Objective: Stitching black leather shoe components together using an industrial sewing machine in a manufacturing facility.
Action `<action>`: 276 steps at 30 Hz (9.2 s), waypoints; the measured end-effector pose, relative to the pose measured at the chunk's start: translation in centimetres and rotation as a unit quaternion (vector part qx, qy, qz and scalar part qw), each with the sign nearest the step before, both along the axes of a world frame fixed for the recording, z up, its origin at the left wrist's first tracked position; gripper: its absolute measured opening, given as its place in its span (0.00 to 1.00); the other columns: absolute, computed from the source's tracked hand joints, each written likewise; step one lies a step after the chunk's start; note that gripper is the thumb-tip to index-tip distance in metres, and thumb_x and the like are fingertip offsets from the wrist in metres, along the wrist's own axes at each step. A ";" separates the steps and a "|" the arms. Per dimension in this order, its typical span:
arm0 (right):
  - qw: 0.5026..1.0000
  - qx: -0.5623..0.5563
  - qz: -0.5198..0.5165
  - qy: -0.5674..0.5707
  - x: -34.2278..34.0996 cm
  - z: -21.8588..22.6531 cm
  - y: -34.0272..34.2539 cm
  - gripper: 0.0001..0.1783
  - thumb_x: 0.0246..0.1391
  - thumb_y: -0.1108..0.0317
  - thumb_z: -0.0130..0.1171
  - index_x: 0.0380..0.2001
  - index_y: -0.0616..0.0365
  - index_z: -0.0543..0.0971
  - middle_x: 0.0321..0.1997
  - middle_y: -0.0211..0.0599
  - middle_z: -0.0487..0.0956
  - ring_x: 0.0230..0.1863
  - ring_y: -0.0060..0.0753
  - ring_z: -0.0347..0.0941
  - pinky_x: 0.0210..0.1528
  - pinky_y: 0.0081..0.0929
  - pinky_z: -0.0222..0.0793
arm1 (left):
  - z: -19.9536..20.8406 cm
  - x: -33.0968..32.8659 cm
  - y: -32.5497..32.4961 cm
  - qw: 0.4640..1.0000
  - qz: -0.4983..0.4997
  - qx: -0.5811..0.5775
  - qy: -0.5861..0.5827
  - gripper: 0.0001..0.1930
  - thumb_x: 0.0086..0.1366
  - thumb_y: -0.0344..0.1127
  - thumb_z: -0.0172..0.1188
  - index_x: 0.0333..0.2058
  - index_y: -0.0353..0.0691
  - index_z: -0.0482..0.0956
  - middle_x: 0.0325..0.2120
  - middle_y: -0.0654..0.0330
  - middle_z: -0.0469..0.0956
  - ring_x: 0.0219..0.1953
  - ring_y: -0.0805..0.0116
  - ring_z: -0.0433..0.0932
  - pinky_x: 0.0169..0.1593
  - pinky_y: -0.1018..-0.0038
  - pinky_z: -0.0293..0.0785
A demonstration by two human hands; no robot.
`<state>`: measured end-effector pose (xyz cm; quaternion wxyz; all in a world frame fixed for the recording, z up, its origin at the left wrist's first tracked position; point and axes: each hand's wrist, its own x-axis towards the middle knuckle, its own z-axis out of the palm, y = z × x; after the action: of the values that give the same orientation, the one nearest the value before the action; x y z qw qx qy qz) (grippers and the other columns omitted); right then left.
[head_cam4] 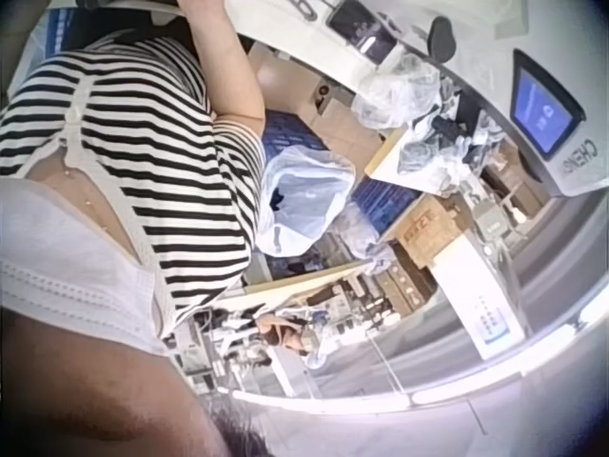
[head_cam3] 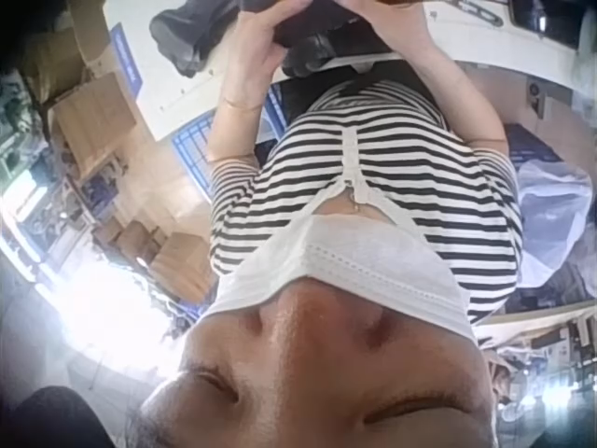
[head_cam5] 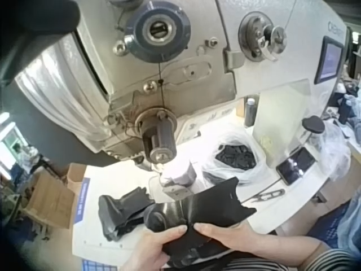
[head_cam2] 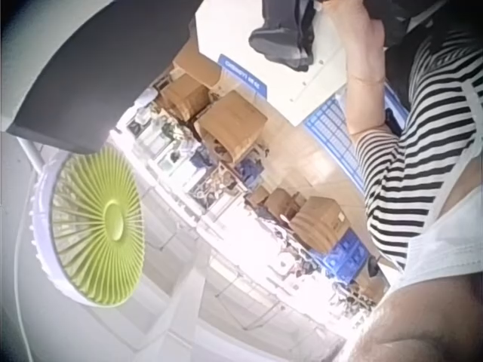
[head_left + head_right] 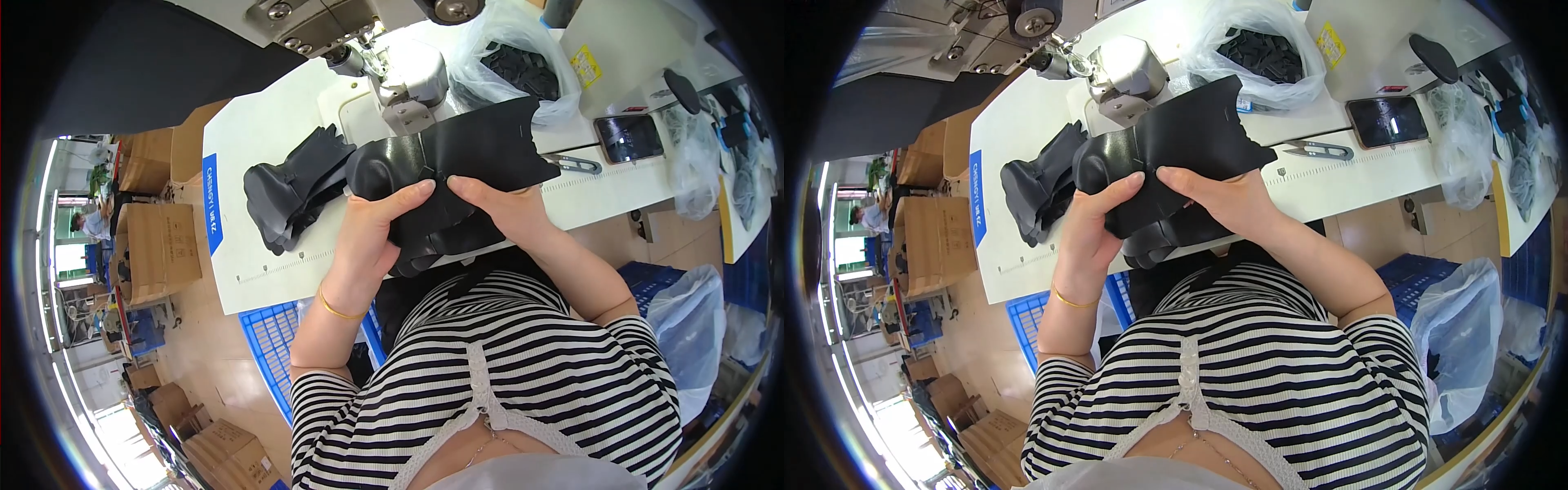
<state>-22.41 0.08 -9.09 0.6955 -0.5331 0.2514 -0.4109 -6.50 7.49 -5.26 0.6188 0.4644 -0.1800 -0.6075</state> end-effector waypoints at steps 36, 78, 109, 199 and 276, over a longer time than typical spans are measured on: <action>0.991 0.068 -0.038 -0.113 1.2 -0.2 2.0 0.11 0.52 0.80 0.58 0.41 0.63 0.76 0.38 0.32 0.78 0.37 0.20 0.75 0.41 0.18 0.73 | -0.1 -2.0 0.8 0.975 0.127 -0.081 -0.165 0.09 0.55 0.22 0.63 0.36 0.33 0.77 0.31 0.61 0.79 0.32 0.75 0.78 0.37 0.78 0.75; 0.993 0.056 -0.056 -0.093 1.1 -0.4 2.8 0.12 0.51 0.79 0.60 0.41 0.63 0.76 0.39 0.31 0.78 0.37 0.18 0.74 0.41 0.17 0.73 | 1.5 -0.4 0.4 0.988 0.035 -0.042 -0.143 0.11 0.53 0.21 0.63 0.37 0.28 0.77 0.31 0.55 0.80 0.31 0.71 0.80 0.37 0.76 0.78; 0.989 0.100 -0.036 -0.106 2.8 3.2 1.5 0.10 0.52 0.75 0.60 0.39 0.59 0.76 0.35 0.29 0.78 0.32 0.16 0.74 0.28 0.14 0.72 | 2.9 0.4 -0.4 0.976 0.061 -0.088 -0.187 0.08 0.53 0.19 0.62 0.34 0.30 0.80 0.30 0.58 0.81 0.30 0.74 0.79 0.37 0.79 0.77; 0.991 -0.009 -0.110 -0.076 5.0 5.0 -7.1 0.10 0.54 0.67 0.59 0.36 0.62 0.77 0.23 0.28 0.76 0.16 0.13 0.67 0.14 0.11 0.57 | 5.2 5.6 -7.4 0.984 0.068 -0.047 -0.155 0.05 0.52 0.19 0.61 0.30 0.28 0.79 0.29 0.54 0.79 0.29 0.67 0.80 0.34 0.75 0.78; 0.931 -0.309 0.146 0.126 2.1 0.7 -3.1 0.12 0.48 0.72 0.65 0.32 0.62 0.72 0.28 0.35 0.76 0.30 0.29 0.75 0.36 0.22 0.70 | -3.8 3.9 3.3 0.948 0.002 -0.094 -0.305 0.28 0.50 0.24 0.69 0.50 0.34 0.69 0.42 0.59 0.75 0.44 0.72 0.75 0.47 0.74 0.74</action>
<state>-20.27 -3.07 -8.42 0.5113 -0.8000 0.1167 -0.2915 -2.58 10.78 -9.07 0.5762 0.5674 -0.4158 -0.4162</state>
